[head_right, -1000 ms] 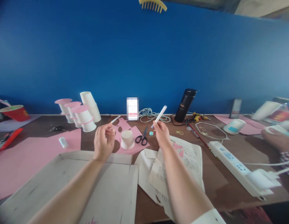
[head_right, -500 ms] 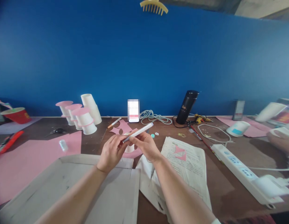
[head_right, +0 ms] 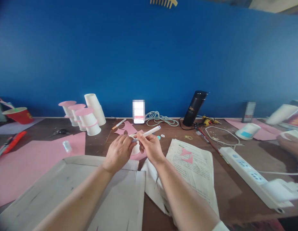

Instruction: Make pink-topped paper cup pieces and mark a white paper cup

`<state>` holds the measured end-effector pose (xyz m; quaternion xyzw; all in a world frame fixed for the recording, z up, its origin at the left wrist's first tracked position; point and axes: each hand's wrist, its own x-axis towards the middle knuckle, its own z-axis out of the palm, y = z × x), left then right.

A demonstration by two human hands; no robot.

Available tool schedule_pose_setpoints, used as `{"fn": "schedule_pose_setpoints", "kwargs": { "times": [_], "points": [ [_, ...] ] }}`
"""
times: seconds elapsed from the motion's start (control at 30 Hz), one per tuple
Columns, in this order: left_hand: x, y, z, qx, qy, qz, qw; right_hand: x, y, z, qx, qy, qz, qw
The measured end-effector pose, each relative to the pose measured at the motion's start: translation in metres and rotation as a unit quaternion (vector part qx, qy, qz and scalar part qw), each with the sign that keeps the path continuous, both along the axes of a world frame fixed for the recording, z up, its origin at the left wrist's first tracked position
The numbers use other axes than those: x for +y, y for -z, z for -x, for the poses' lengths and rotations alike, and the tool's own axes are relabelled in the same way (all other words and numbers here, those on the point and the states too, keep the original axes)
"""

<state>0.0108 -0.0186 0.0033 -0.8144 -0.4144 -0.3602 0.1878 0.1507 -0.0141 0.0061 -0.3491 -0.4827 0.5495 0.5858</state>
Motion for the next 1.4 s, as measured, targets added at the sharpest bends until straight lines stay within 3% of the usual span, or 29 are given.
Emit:
{"fn": "schedule_pose_setpoints", "kwargs": {
  "times": [0.13, 0.2, 0.3, 0.37, 0.43, 0.5, 0.57, 0.77, 0.9, 1.0, 1.13, 1.27, 1.4],
  "points": [
    [0.005, 0.002, 0.007, 0.015, -0.018, -0.002, 1.0, 0.009, -0.008, -0.014, 0.072, 0.024, 0.04, 0.996],
    [0.011, 0.002, 0.019, 0.011, -0.047, 0.003, 0.999, 0.018, -0.014, -0.032, 0.176, 0.088, 0.038, 0.98],
    [0.021, 0.001, 0.042, -0.082, -0.2, 0.024, 0.976, 0.029, -0.013, -0.054, 0.214, 0.105, 0.028, 0.971],
    [0.027, 0.001, 0.054, -0.106, -0.274, 0.073, 0.953, 0.031, -0.005, -0.055, 0.13, 0.124, 0.031, 0.983],
    [0.03, 0.002, 0.058, -0.071, -0.285, 0.169, 0.941, 0.03, 0.006, -0.048, -0.045, 0.135, 0.021, 0.99],
    [0.032, 0.006, 0.059, -0.023, -0.285, 0.266, 0.921, 0.027, 0.016, -0.041, -0.231, 0.14, -0.003, 0.963],
    [0.033, 0.01, 0.058, 0.002, -0.292, 0.312, 0.904, 0.025, 0.022, -0.037, -0.373, 0.137, -0.04, 0.917],
    [0.033, 0.016, 0.06, 0.006, -0.308, 0.343, 0.887, 0.023, 0.024, -0.041, -0.577, 0.148, -0.022, 0.803],
    [0.028, 0.011, 0.054, -0.049, -0.267, 0.225, 0.936, 0.023, 0.022, -0.044, -0.619, 0.184, 0.005, 0.763],
    [0.022, 0.007, 0.043, -0.102, -0.135, 0.133, 0.977, 0.023, 0.021, -0.047, -0.594, 0.209, 0.025, 0.776],
    [0.016, 0.009, 0.028, -0.087, 0.031, 0.107, 0.99, 0.023, 0.02, -0.048, -0.489, 0.232, 0.007, 0.841],
    [0.018, 0.018, 0.024, -0.059, 0.051, 0.161, 0.984, 0.021, 0.02, -0.043, -0.416, 0.233, -0.033, 0.878],
    [0.024, 0.027, 0.026, -0.061, 0.052, 0.17, 0.982, 0.02, 0.023, -0.037, -0.395, 0.218, -0.053, 0.891]
  ]
}}
